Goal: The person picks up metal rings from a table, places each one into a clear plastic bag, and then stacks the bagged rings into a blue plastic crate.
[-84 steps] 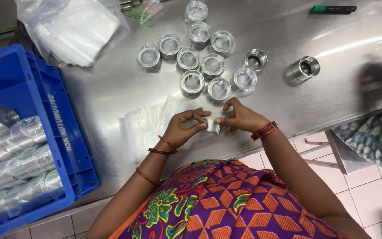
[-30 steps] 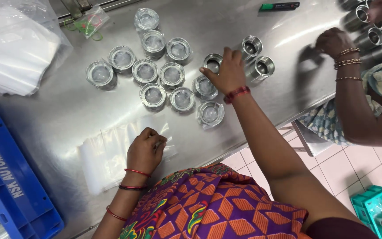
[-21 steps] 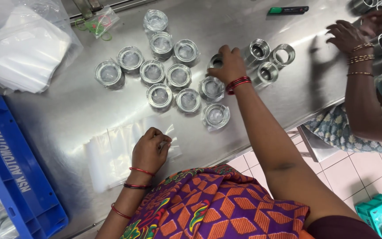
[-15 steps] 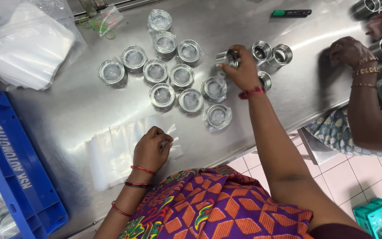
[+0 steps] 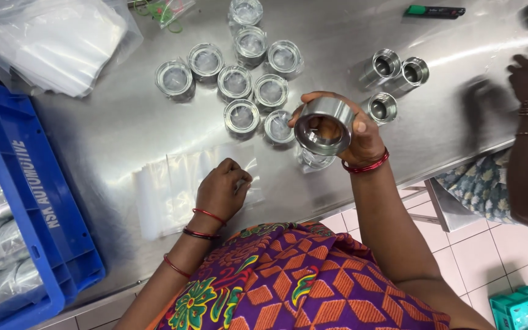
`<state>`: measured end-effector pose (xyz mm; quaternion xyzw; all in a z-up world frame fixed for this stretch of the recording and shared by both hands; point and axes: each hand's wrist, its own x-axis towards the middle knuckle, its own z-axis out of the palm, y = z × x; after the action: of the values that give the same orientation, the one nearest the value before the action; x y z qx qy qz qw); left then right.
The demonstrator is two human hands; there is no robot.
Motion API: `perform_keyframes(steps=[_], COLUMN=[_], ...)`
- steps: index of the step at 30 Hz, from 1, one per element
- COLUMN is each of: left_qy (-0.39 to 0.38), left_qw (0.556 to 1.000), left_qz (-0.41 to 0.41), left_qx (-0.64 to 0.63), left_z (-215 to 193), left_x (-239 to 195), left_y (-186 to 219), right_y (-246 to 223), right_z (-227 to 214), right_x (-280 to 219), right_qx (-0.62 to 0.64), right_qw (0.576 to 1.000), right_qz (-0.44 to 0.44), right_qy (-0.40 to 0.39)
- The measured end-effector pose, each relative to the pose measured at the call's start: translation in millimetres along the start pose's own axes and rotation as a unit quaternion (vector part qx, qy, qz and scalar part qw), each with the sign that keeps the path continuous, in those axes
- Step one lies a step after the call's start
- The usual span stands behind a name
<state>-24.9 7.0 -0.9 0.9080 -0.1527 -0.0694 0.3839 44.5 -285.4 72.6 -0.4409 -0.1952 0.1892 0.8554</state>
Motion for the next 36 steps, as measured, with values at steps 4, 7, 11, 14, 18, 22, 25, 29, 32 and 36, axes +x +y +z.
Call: perform_keyframes(steps=[4, 7, 11, 14, 18, 22, 25, 29, 32, 36], left_qy=[-0.003, -0.004, -0.003, -0.002, -0.001, -0.002, -0.007, -0.013, -0.014, -0.011], left_qw=[1.000, 1.000, 1.000, 1.000, 1.000, 1.000, 1.000, 1.000, 0.999, 0.999], left_qz=[-0.003, -0.007, -0.011, -0.013, -0.018, -0.019, -0.014, -0.014, -0.024, -0.036], left_qx=[0.002, 0.002, -0.006, -0.008, -0.013, -0.015, -0.014, -0.019, -0.020, -0.016], left_z=[-0.1, -0.5, -1.2, -0.7, -0.4, -0.7, -0.1, -0.5, -1.2, -1.9], left_x=[-0.5, -1.0, -1.4, -1.7, -1.3, -2.0, -1.4, -0.4, 0.2, -0.5], left_y=[0.2, 0.1, 1.3, 1.8, 2.0, 1.7, 1.1, 4.2, 6.2, 5.9], right_y=[-8.3, -16.7, -31.2, -34.7, -38.8, -40.3, -42.1, -44.2, -47.5, -25.3], right_z=[8.5, 14.6, 26.7, 29.0, 30.3, 29.5, 29.7, 13.7, 2.3, -40.8], right_x=[10.2, 18.4, 27.1, 28.3, 31.2, 29.4, 19.9, -11.0, -47.1, -104.0], right_qx=[-0.027, -0.062, -0.137, -0.147, -0.164, -0.175, -0.165, -0.256, -0.334, -0.672], right_qw=[0.998, 0.990, 0.976, 0.971, 0.965, 0.964, 0.969, 0.960, 0.938, 0.685], right_qz=[-0.022, -0.042, -0.054, -0.057, -0.064, -0.062, -0.055, -0.034, 0.084, 0.201], right_qy=[-0.054, -0.117, -0.162, -0.179, -0.193, -0.193, -0.174, -0.108, 0.035, 0.195])
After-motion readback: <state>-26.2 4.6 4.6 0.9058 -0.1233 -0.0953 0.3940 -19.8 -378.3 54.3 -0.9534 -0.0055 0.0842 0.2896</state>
